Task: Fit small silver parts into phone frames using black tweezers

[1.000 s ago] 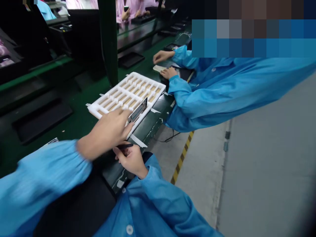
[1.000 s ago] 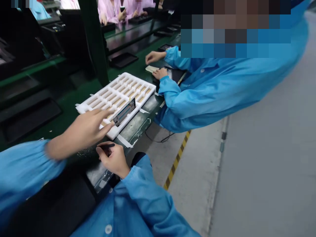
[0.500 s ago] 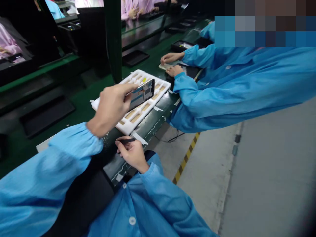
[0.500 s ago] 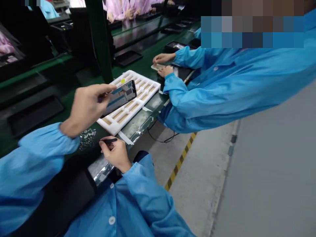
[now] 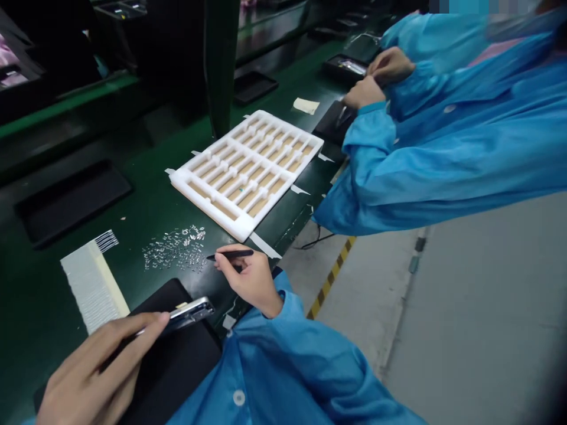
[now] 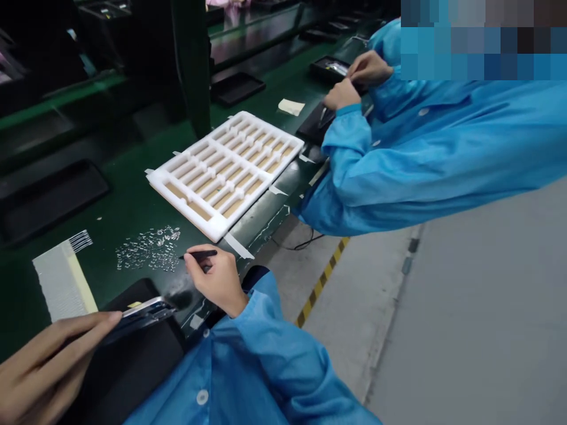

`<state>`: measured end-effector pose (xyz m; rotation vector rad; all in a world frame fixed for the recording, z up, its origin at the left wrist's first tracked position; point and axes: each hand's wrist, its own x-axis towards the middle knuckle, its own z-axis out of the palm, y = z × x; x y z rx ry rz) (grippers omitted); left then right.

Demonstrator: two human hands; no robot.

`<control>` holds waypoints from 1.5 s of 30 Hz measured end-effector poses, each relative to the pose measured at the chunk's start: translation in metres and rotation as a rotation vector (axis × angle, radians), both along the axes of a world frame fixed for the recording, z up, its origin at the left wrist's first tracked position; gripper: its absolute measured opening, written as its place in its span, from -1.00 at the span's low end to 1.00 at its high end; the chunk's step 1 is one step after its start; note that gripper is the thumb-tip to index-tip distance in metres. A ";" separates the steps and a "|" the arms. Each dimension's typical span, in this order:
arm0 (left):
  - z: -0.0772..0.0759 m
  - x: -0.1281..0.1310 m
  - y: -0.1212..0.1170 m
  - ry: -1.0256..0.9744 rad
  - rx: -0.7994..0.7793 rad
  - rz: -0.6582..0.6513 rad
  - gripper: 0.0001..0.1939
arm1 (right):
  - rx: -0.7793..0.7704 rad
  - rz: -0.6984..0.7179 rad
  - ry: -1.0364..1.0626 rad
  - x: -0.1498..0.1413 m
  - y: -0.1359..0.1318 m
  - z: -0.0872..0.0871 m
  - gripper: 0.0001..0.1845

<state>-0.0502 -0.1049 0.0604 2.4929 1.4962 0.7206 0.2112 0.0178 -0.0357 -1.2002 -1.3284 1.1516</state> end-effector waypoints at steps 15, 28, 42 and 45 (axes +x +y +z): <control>-0.022 -0.005 -0.012 0.068 -0.013 -0.043 -0.41 | 0.008 0.010 -0.020 -0.001 0.000 0.001 -0.77; -0.028 -0.004 -0.014 0.114 0.050 -0.038 -0.45 | -0.065 0.017 0.056 -0.003 0.008 -0.002 -0.59; -0.011 0.002 0.026 -0.235 -0.624 0.143 -0.71 | -0.024 0.378 0.227 0.001 -0.039 0.063 -0.91; -0.019 0.002 0.029 -0.273 -0.691 0.169 -0.71 | -0.047 0.482 0.168 -0.009 -0.045 0.061 -0.91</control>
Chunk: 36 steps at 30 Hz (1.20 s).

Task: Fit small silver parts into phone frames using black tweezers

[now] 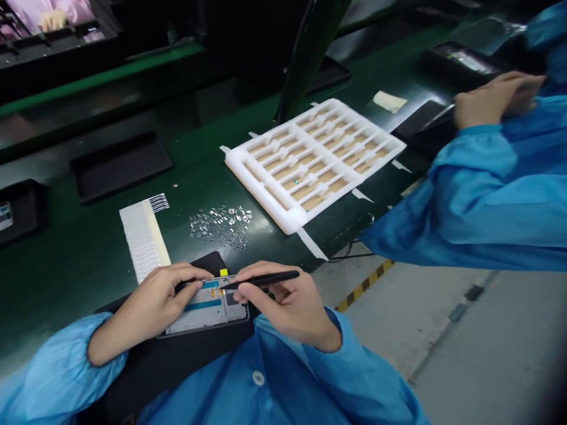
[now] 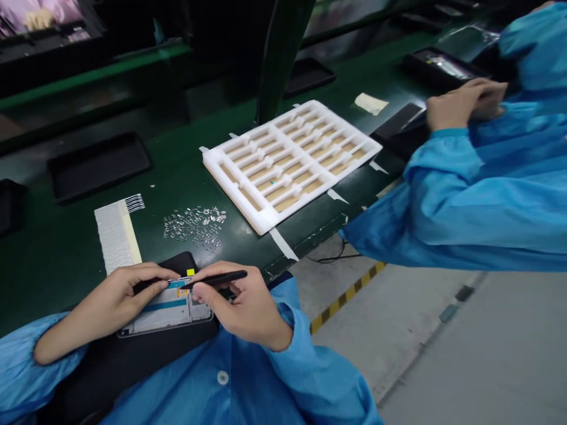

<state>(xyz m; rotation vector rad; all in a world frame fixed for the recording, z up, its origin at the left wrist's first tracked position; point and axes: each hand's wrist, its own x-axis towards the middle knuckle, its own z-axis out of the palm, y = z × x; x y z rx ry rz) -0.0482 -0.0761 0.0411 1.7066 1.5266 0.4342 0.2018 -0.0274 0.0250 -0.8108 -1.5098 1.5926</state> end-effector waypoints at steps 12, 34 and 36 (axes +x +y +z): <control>-0.005 0.003 -0.003 -0.035 -0.060 0.075 -0.68 | 0.047 -0.008 -0.215 -0.015 -0.002 -0.015 -0.90; -0.010 0.018 -0.005 -0.007 0.026 0.221 -0.78 | 0.098 -0.069 -0.194 -0.018 -0.003 -0.012 -0.90; -0.010 0.019 -0.005 0.003 0.035 0.230 -0.79 | 0.144 -0.087 -0.199 -0.018 -0.004 -0.013 -0.90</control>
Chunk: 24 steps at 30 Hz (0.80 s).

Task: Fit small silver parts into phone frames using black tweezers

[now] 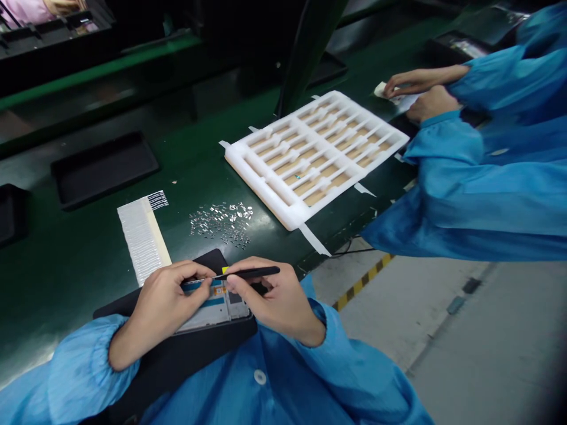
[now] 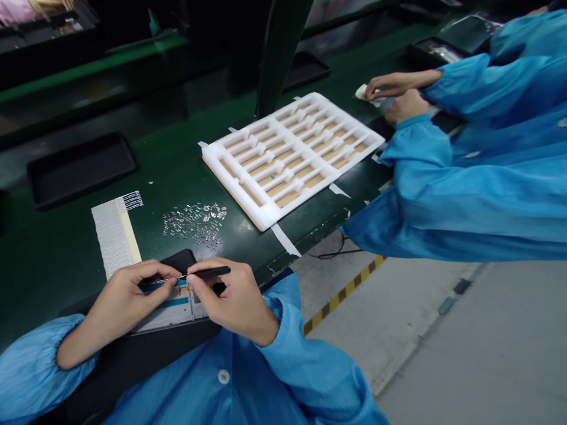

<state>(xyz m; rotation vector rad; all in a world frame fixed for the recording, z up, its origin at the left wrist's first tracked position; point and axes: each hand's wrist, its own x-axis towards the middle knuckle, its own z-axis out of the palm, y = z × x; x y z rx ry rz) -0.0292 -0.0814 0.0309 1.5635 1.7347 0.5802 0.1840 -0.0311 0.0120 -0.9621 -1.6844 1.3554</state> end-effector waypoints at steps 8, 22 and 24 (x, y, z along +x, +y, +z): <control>0.000 0.003 -0.001 0.036 -0.019 -0.007 -0.79 | 0.185 0.017 0.026 0.005 0.000 -0.004 -0.87; 0.007 -0.018 -0.013 0.422 0.327 -0.401 -0.64 | 0.298 0.044 0.085 0.004 -0.008 -0.018 -0.73; 0.006 -0.017 -0.020 0.513 0.402 -0.432 -0.66 | 0.301 0.038 0.072 0.002 -0.010 -0.018 -0.74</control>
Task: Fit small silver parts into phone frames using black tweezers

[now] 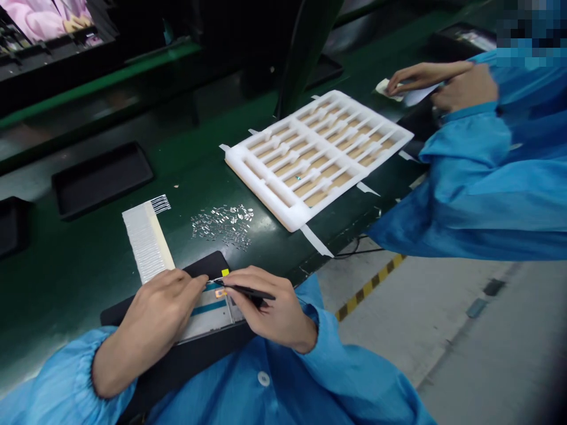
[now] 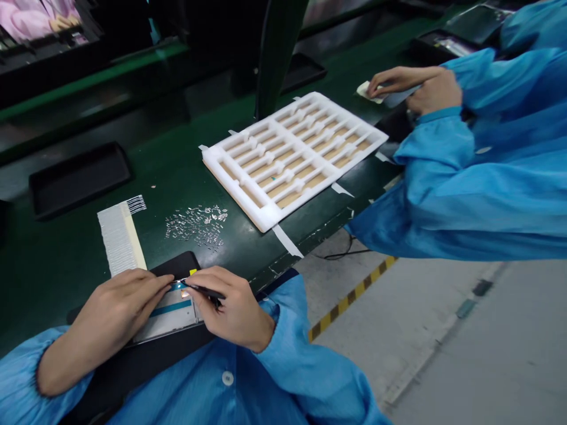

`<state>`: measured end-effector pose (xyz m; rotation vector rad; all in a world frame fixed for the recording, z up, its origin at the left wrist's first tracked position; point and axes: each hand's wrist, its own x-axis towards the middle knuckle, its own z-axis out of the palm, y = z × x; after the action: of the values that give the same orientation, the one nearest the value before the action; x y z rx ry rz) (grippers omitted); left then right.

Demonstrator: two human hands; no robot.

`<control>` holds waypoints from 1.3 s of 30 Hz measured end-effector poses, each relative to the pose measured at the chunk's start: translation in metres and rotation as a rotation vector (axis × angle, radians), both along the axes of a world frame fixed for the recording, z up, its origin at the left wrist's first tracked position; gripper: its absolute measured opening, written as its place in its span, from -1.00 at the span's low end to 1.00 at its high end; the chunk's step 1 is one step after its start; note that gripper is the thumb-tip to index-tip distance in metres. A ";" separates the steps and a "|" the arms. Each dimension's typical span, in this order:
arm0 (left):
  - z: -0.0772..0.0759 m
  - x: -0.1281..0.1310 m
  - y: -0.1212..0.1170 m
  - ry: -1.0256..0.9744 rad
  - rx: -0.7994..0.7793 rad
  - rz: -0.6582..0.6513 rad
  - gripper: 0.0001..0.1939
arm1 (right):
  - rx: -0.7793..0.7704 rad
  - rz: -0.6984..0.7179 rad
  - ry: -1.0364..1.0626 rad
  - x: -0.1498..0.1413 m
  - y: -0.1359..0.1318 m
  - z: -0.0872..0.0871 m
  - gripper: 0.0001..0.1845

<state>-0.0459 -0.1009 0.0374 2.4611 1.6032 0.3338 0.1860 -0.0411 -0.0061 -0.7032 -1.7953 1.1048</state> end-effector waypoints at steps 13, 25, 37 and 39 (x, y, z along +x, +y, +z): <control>-0.001 -0.083 0.102 0.300 0.103 0.406 -0.68 | -0.268 -0.142 0.069 0.016 0.014 0.025 -0.88; -0.004 -0.081 0.099 0.375 0.113 0.319 -0.65 | -0.191 -0.151 0.084 0.033 0.018 0.019 -0.85; 0.018 0.013 -0.026 0.065 0.294 -0.149 -0.81 | 0.423 0.169 -0.364 0.012 -0.006 0.025 -0.72; 0.013 0.014 -0.030 0.039 0.293 -0.139 -0.81 | 0.481 0.184 -0.421 0.010 -0.009 0.026 -0.72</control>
<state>-0.0316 -0.1309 0.0508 2.7937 1.4786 0.5372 0.1960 -0.0499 0.0200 -0.5059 -2.4114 0.6162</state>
